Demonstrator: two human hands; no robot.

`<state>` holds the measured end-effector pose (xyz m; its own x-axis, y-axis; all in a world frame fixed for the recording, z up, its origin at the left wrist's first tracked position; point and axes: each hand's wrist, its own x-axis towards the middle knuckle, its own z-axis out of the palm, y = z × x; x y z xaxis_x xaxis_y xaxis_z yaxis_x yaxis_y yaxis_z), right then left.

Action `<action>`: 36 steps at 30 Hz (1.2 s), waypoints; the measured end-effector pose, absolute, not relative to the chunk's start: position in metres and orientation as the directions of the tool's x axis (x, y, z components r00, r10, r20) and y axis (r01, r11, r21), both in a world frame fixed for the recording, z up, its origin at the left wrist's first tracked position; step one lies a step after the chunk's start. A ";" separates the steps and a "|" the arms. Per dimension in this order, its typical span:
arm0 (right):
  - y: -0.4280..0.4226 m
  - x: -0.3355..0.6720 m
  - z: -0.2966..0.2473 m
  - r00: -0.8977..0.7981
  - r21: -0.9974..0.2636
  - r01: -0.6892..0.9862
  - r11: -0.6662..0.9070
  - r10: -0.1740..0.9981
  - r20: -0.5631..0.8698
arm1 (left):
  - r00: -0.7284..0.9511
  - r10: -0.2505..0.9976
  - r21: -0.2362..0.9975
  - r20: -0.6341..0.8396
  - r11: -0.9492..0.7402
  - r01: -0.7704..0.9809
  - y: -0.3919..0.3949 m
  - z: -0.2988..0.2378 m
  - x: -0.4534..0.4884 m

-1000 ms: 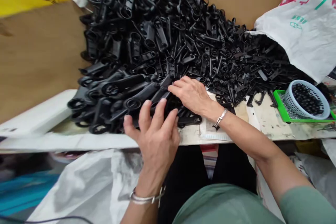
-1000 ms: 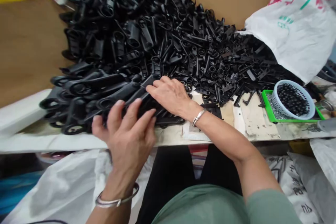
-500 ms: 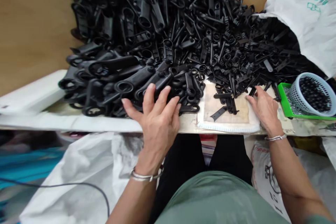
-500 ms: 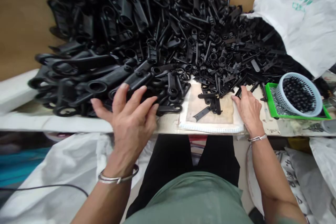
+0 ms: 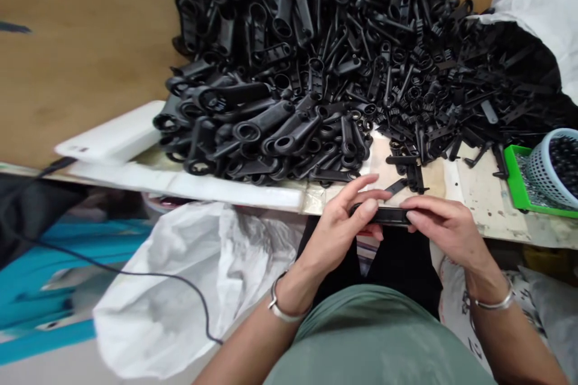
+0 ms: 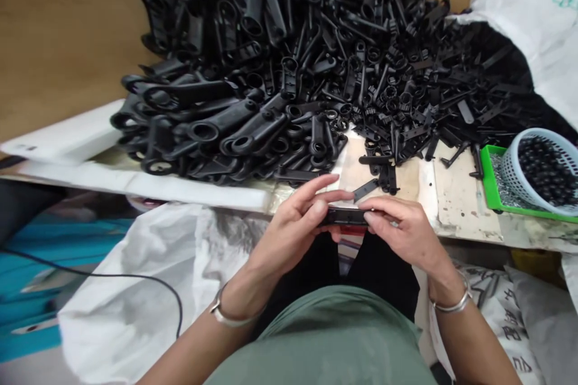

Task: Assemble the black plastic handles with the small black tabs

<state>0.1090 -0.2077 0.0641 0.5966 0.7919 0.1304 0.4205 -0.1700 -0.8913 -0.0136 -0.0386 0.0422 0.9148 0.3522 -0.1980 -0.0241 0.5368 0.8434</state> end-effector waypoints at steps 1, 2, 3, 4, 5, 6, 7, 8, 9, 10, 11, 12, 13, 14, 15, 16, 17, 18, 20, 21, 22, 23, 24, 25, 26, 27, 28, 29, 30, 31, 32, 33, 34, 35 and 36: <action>-0.203 0.113 0.064 0.550 -0.883 0.446 -0.147 0.823 0.140 | 0.909 0.349 0.831 -0.226 0.557 -0.007 -0.036 0.043 -0.014; -0.198 0.119 0.063 0.530 -0.861 0.491 -0.134 0.830 0.173 | 0.898 0.361 0.821 -0.253 0.572 0.001 -0.034 0.044 -0.015; -0.194 0.129 0.062 0.527 -0.814 0.564 -0.139 0.820 0.225 | 0.882 0.381 0.808 -0.276 0.589 -0.001 -0.032 0.045 -0.016; -0.189 0.139 0.061 0.529 -0.729 0.662 -0.175 0.798 0.289 | 0.866 0.402 0.793 -0.297 0.609 -0.011 -0.030 0.045 -0.018; -0.184 0.150 0.059 0.522 -0.602 0.761 -0.242 0.779 0.347 | 0.853 0.418 0.774 -0.313 0.633 -0.026 -0.028 0.045 -0.020; -0.178 0.159 0.058 0.504 -0.444 0.836 -0.323 0.772 0.387 | 0.843 0.430 0.751 -0.323 0.658 -0.048 -0.027 0.045 -0.021; -0.173 0.168 0.056 0.482 -0.279 0.874 -0.398 0.785 0.389 | 0.840 0.431 0.727 -0.329 0.684 -0.066 -0.026 0.045 -0.022; -0.168 0.174 0.055 0.466 -0.130 0.883 -0.452 0.806 0.364 | 0.841 0.428 0.702 -0.330 0.707 -0.084 -0.026 0.044 -0.022; -0.164 0.178 0.053 0.463 -0.013 0.874 -0.486 0.824 0.327 | 0.842 0.425 0.677 -0.333 0.729 -0.100 -0.026 0.044 -0.022; -0.161 0.181 0.053 0.464 0.066 0.862 -0.503 0.834 0.297 | 0.839 0.425 0.653 -0.339 0.748 -0.116 -0.026 0.043 -0.022; -0.159 0.183 0.052 0.466 0.109 0.853 -0.510 0.839 0.281 | 0.836 0.426 0.631 -0.345 0.765 -0.129 -0.026 0.043 -0.021; -0.158 0.184 0.052 0.467 0.124 0.849 -0.514 0.839 0.280 | 0.833 0.427 0.613 -0.351 0.778 -0.141 -0.025 0.043 -0.021; -0.159 0.185 0.052 0.466 0.114 0.850 -0.514 0.836 0.290 | 0.830 0.430 0.595 -0.356 0.789 -0.154 -0.025 0.043 -0.020; -0.161 0.185 0.053 0.463 0.080 0.858 -0.507 0.832 0.306 | 0.828 0.431 0.578 -0.360 0.799 -0.164 -0.024 0.043 -0.020; -0.164 0.185 0.054 0.463 0.019 0.868 -0.497 0.821 0.333 | 0.827 0.430 0.560 -0.362 0.810 -0.176 -0.023 0.043 -0.020; -0.168 0.185 0.056 0.476 -0.069 0.871 -0.487 0.798 0.371 | 0.829 0.428 0.542 -0.360 0.819 -0.188 -0.023 0.042 -0.020; -0.171 0.183 0.057 0.512 -0.186 0.857 -0.481 0.752 0.414 | 0.832 0.426 0.525 -0.356 0.828 -0.199 -0.022 0.042 -0.019; -0.175 0.179 0.059 0.574 -0.329 0.818 -0.471 0.684 0.450 | 0.836 0.423 0.508 -0.349 0.835 -0.210 -0.022 0.041 -0.019; -0.180 0.165 0.061 0.740 -0.649 0.651 -0.393 0.518 0.429 | 0.844 0.424 0.487 -0.329 0.842 -0.233 -0.021 0.039 -0.017; -0.181 0.155 0.062 0.812 -0.784 0.531 -0.321 0.458 0.362 | 0.846 0.429 0.482 -0.318 0.841 -0.245 -0.021 0.039 -0.016; -0.181 0.144 0.063 0.856 -0.883 0.406 -0.235 0.436 0.278 | 0.849 0.432 0.479 -0.305 0.840 -0.255 -0.022 0.039 -0.014; -0.179 0.132 0.063 0.872 -0.944 0.294 -0.153 0.447 0.199 | 0.853 0.433 0.480 -0.291 0.837 -0.261 -0.022 0.039 -0.013; -0.175 0.120 0.063 0.874 -0.976 0.203 -0.086 0.464 0.141 | 0.859 0.430 0.483 -0.277 0.835 -0.263 -0.023 0.039 -0.012; -0.171 0.109 0.063 0.871 -0.991 0.129 -0.033 0.481 0.098 | 0.864 0.428 0.486 -0.264 0.833 -0.264 -0.024 0.040 -0.011; -0.166 0.099 0.063 0.870 -0.997 0.074 0.009 0.489 0.068 | 0.868 0.427 0.490 -0.253 0.830 -0.266 -0.024 0.040 -0.010; -0.160 0.091 0.063 0.871 -0.999 0.030 0.044 0.488 0.048 | 0.868 0.432 0.493 -0.245 0.827 -0.272 -0.025 0.041 -0.010; -0.155 0.084 0.063 0.873 -0.997 -0.006 0.075 0.486 0.032 | 0.864 0.444 0.496 -0.239 0.821 -0.284 -0.026 0.041 -0.010; -0.150 0.078 0.063 0.875 -0.994 -0.036 0.102 0.485 0.018 | 0.856 0.460 0.499 -0.235 0.813 -0.300 -0.027 0.042 -0.010; -0.145 0.074 0.063 0.875 -0.990 -0.062 0.123 0.484 0.005 | 0.846 0.479 0.504 -0.232 0.804 -0.317 -0.029 0.043 -0.011; -0.140 0.070 0.062 0.874 -0.987 -0.083 0.140 0.486 -0.004 | 0.835 0.499 0.510 -0.231 0.793 -0.333 -0.030 0.043 -0.011; -0.136 0.067 0.060 0.874 -0.984 -0.095 0.153 0.486 -0.009 | 0.824 0.518 0.518 -0.230 0.782 -0.347 -0.031 0.043 -0.012; -0.132 0.064 0.059 0.876 -0.982 -0.101 0.161 0.483 -0.011 | 0.812 0.537 0.527 -0.228 0.769 -0.361 -0.032 0.044 -0.012; -0.128 0.062 0.057 0.879 -0.982 -0.099 0.163 0.477 -0.010 | 0.804 0.551 0.535 -0.223 0.759 -0.371 -0.032 0.044 -0.012; -0.125 0.061 0.055 0.884 -0.983 -0.091 0.158 0.468 -0.007 | 0.800 0.561 0.541 -0.215 0.750 -0.381 -0.032 0.044 -0.012; -0.121 0.061 0.054 0.888 -0.986 -0.079 0.148 0.460 -0.002 | 0.797 0.569 0.544 -0.204 0.742 -0.391 -0.032 0.044 -0.012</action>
<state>0.0608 -0.1211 0.0537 0.8881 0.4596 -0.0022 -0.0789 0.1478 -0.9859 -0.0120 -0.0319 0.0439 0.7969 0.5688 -0.2037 -0.3908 0.7423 0.5443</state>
